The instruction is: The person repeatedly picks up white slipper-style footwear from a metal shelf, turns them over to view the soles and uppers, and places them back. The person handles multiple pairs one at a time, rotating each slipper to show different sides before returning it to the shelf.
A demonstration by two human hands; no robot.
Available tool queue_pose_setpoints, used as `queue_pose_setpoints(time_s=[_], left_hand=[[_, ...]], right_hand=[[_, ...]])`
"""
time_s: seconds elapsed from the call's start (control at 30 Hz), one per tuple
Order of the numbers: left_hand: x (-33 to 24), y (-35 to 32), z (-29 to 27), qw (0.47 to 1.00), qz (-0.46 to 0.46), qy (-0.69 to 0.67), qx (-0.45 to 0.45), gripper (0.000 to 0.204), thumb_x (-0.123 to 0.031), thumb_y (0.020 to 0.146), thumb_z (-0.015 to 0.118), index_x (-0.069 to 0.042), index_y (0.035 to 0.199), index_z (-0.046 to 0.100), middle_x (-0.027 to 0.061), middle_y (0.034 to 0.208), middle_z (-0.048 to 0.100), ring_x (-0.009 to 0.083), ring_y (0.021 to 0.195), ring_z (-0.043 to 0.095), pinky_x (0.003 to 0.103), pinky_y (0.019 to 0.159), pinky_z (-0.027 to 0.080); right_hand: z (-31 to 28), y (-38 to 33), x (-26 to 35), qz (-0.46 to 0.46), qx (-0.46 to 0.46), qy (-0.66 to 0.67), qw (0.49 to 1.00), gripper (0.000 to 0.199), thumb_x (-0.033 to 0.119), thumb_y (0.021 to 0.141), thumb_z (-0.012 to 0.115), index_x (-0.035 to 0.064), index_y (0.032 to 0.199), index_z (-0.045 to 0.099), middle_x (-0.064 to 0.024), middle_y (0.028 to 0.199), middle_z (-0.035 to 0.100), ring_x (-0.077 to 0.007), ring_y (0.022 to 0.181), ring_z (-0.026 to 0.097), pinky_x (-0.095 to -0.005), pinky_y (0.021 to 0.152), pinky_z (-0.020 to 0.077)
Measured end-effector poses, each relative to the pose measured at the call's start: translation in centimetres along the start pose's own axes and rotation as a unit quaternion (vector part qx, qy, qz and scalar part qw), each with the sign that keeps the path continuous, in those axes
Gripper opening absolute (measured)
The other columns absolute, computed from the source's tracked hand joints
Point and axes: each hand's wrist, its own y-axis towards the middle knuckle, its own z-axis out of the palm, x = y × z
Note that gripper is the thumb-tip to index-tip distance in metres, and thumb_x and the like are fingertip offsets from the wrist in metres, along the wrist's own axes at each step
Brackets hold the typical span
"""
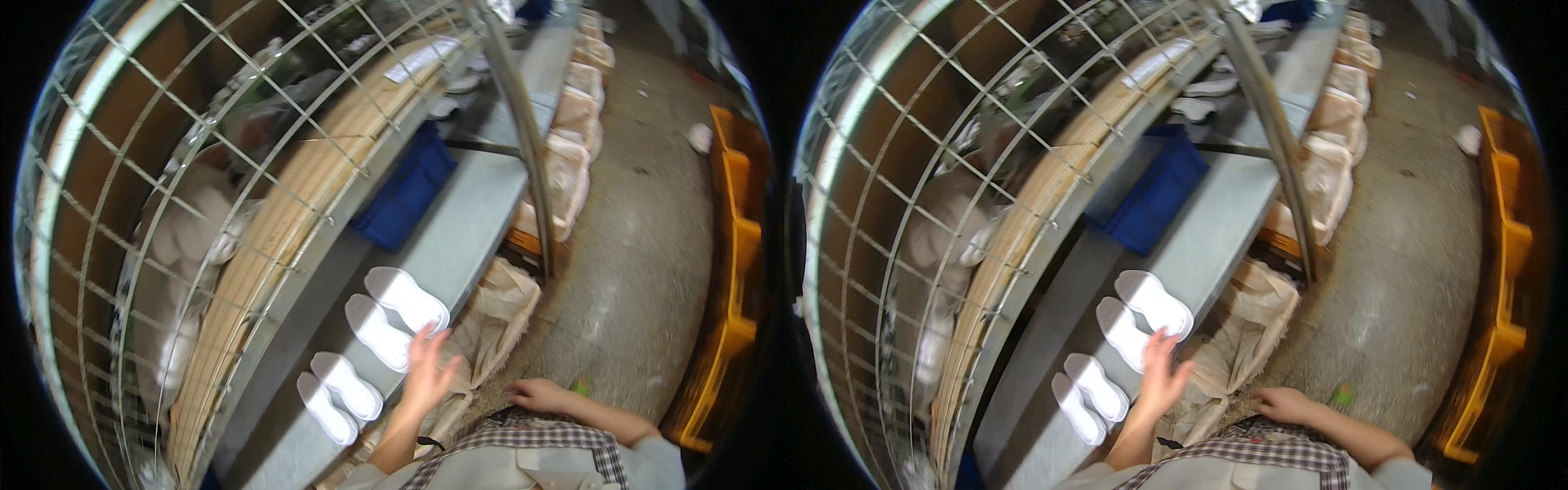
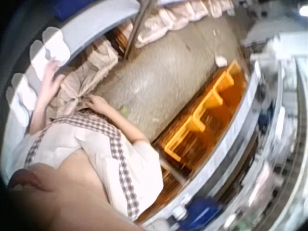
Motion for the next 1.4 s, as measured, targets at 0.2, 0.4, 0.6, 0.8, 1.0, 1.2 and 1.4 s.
queue_pose_setpoints(time_s=[0.2,0.4,0.6,0.8,1.0,1.2,1.4], left_hand=[[-6.8,8.1,7.5,0.936,0.113,0.001,0.334,0.068,-0.035,0.083,0.063,-0.008,0.138,0.034,0.0189,0.138,0.036,0.0345,0.126,0.038,0.044,0.104,0.033],[-7.8,12.1,17.3,0.772,0.109,-0.150,0.608,0.082,-0.037,0.075,0.071,-0.005,0.139,0.031,0.0224,0.135,0.040,0.0358,0.124,0.039,0.044,0.103,0.033],[-5.4,17.1,28.1,0.823,0.085,-0.113,0.550,0.081,-0.037,0.078,0.069,-0.004,0.140,0.028,0.0229,0.136,0.037,0.0382,0.125,0.037,0.042,0.104,0.031],[-8.3,32.7,37.8,0.907,-0.001,-0.308,0.288,0.066,-0.022,0.084,0.066,-0.001,0.136,0.032,0.0169,0.128,0.042,0.0222,0.108,0.051,0.032,0.089,0.045],[-17.0,56.9,41.3,0.824,0.007,-0.566,-0.013,0.052,-0.003,0.088,0.056,-0.005,0.133,0.029,0.0102,0.122,0.043,0.0167,0.098,0.055,0.027,0.078,0.048],[-14.9,75.5,39.1,0.720,-0.160,-0.586,-0.336,0.044,0.005,0.084,0.051,-0.004,0.124,0.033,0.0108,0.118,0.040,0.0178,0.087,0.053,0.025,0.061,0.048],[-1.0,83.6,37.2,0.738,-0.263,-0.375,-0.496,0.057,-0.001,0.077,0.057,-0.005,0.128,0.031,0.0124,0.119,0.043,0.0242,0.089,0.053,0.037,0.065,0.049]], right_hand=[[-9.0,-10.2,-13.4,0.188,-0.128,0.118,0.967,0.036,0.029,0.081,0.062,0.0024,0.106,0.061,-0.0163,0.091,0.066,-0.0292,0.087,0.064,-0.0385,0.077,0.0497],[-14.8,-10.9,-19.7,0.218,-0.223,0.200,0.929,0.034,0.021,0.080,0.064,-0.0001,0.106,0.060,-0.0160,0.091,0.066,-0.0257,0.083,0.065,-0.0348,0.074,0.0501],[-23.9,-8.8,-18.7,0.200,-0.200,0.106,0.953,0.036,0.022,0.082,0.063,-0.0011,0.110,0.060,-0.0154,0.092,0.066,-0.0261,0.083,0.064,-0.0344,0.075,0.0499],[-36.2,-6.1,-19.2,0.220,-0.302,0.112,0.921,0.032,0.019,0.084,0.061,-0.0014,0.109,0.060,-0.0158,0.091,0.066,-0.0243,0.083,0.063,-0.0337,0.074,0.0496],[-45.6,-3.1,-23.4,0.221,-0.383,0.223,0.869,0.027,0.013,0.087,0.059,-0.0033,0.108,0.058,-0.0098,0.088,0.064,-0.0171,0.080,0.061,-0.0290,0.071,0.0486],[-53.0,0.3,-27.6,0.183,-0.342,0.246,0.888,0.026,0.014,0.086,0.060,-0.0025,0.107,0.059,-0.0104,0.087,0.064,-0.0185,0.080,0.061,-0.0299,0.073,0.0481],[-63.5,-0.7,-33.7,0.158,-0.282,0.194,0.926,0.029,0.015,0.085,0.062,-0.0027,0.108,0.059,-0.0122,0.086,0.065,-0.0195,0.079,0.061,-0.0306,0.072,0.0484]])
